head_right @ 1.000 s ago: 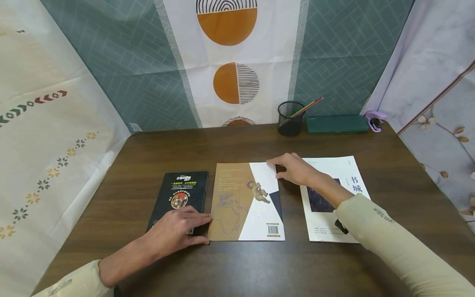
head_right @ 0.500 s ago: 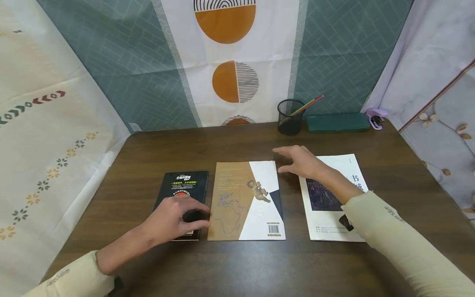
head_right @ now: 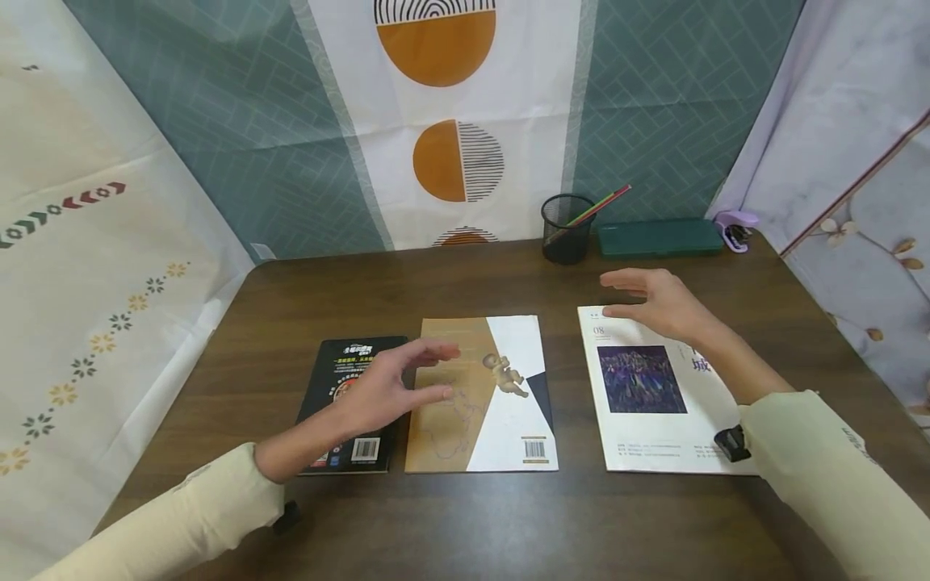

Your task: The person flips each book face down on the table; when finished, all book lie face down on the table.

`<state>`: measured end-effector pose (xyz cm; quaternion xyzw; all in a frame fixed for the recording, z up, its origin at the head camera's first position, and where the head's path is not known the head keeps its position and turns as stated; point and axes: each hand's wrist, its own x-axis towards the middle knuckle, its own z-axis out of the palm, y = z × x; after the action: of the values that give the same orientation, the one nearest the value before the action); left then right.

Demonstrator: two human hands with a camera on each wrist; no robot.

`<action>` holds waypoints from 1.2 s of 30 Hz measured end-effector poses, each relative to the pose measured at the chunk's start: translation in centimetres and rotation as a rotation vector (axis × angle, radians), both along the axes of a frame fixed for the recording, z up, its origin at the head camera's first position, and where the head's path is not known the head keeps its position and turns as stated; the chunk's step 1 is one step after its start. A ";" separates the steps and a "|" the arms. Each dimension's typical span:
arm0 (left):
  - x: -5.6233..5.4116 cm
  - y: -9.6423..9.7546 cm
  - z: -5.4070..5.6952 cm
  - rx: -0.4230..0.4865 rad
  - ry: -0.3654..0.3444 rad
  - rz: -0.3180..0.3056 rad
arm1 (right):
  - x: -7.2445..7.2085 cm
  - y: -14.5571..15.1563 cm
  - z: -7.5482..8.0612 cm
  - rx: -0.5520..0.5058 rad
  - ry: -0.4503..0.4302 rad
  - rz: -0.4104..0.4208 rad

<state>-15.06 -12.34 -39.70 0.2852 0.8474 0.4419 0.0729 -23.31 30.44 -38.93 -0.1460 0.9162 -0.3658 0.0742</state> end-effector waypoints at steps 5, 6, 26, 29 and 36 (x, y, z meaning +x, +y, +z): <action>-0.5 3.2 -0.1 0.063 -0.111 -0.016 | 0.3 3.1 -0.6 0.039 0.004 -0.062; -0.6 3.8 -0.2 0.073 -0.131 -0.016 | 0.3 3.6 -0.7 0.052 0.000 -0.072; 1.3 13.8 -2.4 0.004 -0.273 -0.140 | 0.8 8.1 -2.3 0.109 -0.023 -0.160; 1.6 14.6 -2.7 -0.085 -0.214 -0.161 | 0.9 8.3 -2.3 0.117 -0.026 -0.175; 2.4 15.8 -3.2 -0.367 0.056 -0.259 | 1.0 8.4 -2.4 0.144 -0.053 -0.187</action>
<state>-12.69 3.45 -42.91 0.3857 0.8716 0.2593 0.1561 -22.27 38.81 -41.30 -0.0444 0.9474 -0.3081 0.0741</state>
